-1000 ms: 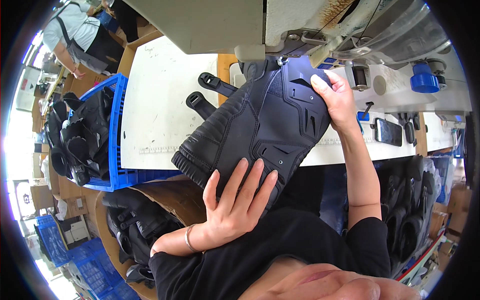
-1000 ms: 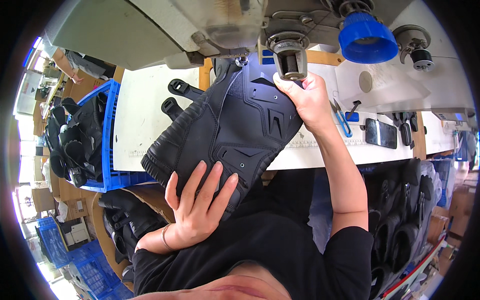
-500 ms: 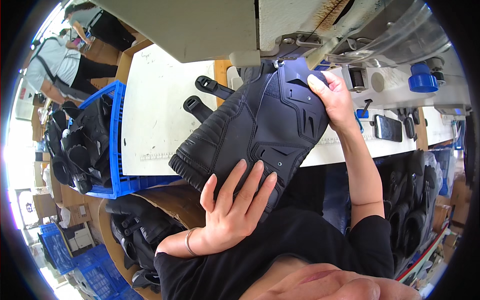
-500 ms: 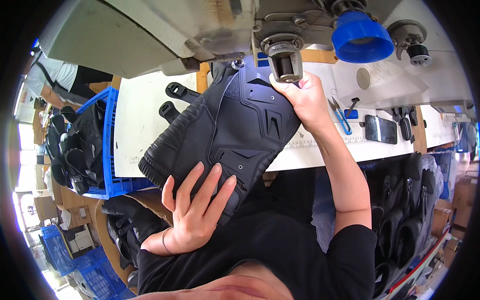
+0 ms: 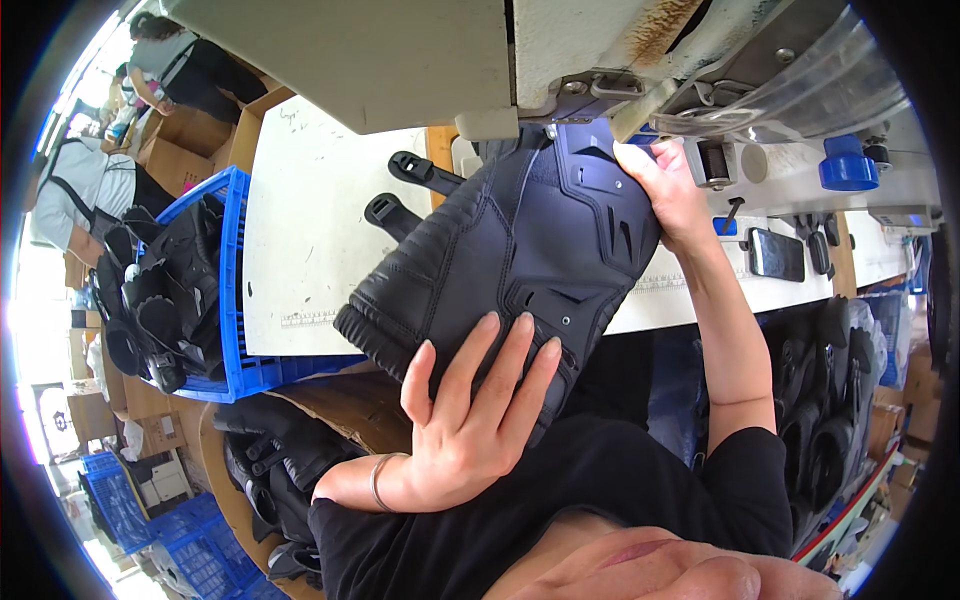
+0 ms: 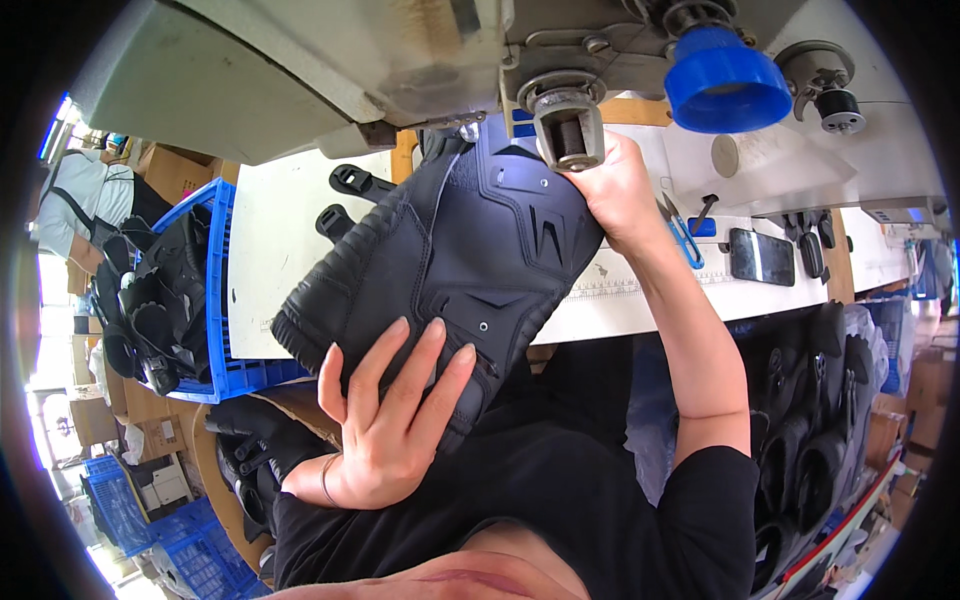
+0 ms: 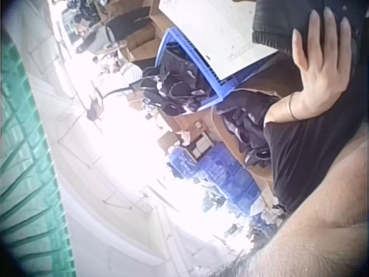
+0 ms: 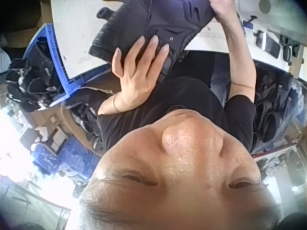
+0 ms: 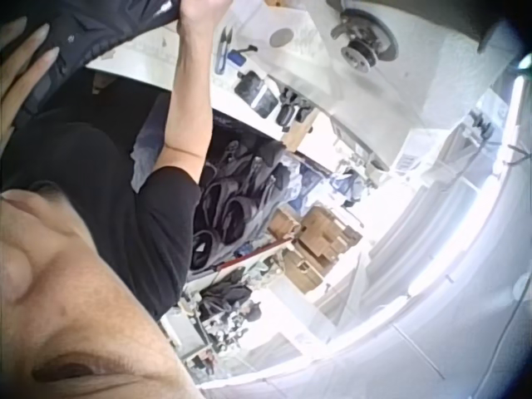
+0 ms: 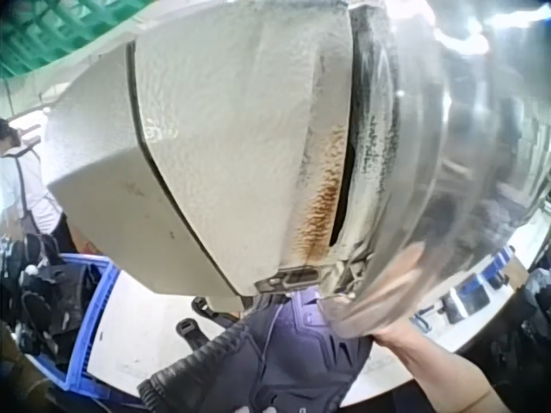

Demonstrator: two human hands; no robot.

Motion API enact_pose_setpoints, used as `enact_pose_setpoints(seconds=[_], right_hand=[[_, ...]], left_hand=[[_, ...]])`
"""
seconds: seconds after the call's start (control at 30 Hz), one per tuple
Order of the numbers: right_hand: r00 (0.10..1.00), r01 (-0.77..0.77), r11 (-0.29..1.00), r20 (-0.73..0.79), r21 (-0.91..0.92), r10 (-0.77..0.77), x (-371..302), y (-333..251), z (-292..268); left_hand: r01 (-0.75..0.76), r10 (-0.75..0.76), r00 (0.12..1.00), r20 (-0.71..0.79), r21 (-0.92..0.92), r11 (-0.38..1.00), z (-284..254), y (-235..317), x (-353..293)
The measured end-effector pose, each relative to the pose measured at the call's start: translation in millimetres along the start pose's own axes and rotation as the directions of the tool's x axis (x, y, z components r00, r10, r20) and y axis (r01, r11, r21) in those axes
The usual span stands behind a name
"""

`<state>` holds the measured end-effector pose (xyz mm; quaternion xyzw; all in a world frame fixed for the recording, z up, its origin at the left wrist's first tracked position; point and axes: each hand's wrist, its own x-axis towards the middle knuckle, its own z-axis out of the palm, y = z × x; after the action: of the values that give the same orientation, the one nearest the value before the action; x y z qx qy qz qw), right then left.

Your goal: The person stitches shoe parts using a sewing machine, guiding and turning the material by hand under the needle, and places the finished pieces into a bin.

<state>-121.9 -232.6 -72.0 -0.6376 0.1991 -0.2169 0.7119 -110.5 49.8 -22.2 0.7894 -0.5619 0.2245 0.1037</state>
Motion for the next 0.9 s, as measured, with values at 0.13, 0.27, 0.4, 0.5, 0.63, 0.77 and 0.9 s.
enact_pose_setpoints(seconds=[0.13, 0.27, 0.4, 0.5, 0.63, 0.77, 0.9], right_hand=[[0.998, -0.018, 1.000, -0.053, -0.002, 0.018, 3.1, -1.1, -2.0], [0.989, 0.140, 0.986, 0.022, 0.088, -0.143, 4.1, 1.0, -3.1], [0.995, 0.094, 0.994, 0.034, 0.051, -0.096, 7.8, -1.4, -3.2], [0.999, 0.050, 0.999, 0.015, -0.004, -0.050, 8.7, -6.6, -3.7], [1.000, 0.018, 1.000, -0.020, 0.009, -0.018, 9.8, -8.5, -1.8], [0.999, 0.019, 0.999, 0.028, 0.042, -0.020, 13.1, -2.9, -3.3], [0.998, 0.065, 0.998, -0.019, 0.002, -0.065, 20.3, 6.9, -8.4]], left_hand=[[0.033, -0.033, 0.999, 0.009, -0.062, 0.997, -0.7, -4.3, 4.5], [0.036, -0.036, 0.999, -0.005, -0.073, 0.997, -1.4, -4.5, 8.4], [0.033, -0.035, 0.999, -0.025, -0.053, 0.998, -1.3, -2.1, 11.8], [0.036, -0.037, 0.999, -0.019, -0.062, 0.997, -2.7, -3.9, 14.8], [0.026, -0.024, 0.999, 0.029, -0.073, 0.997, -6.6, -11.5, 19.4], [0.028, -0.022, 0.998, 0.056, -0.110, 0.994, -11.2, -16.1, 23.4], [0.032, -0.030, 0.999, 0.017, -0.135, 0.990, -12.7, -19.7, 27.2]])
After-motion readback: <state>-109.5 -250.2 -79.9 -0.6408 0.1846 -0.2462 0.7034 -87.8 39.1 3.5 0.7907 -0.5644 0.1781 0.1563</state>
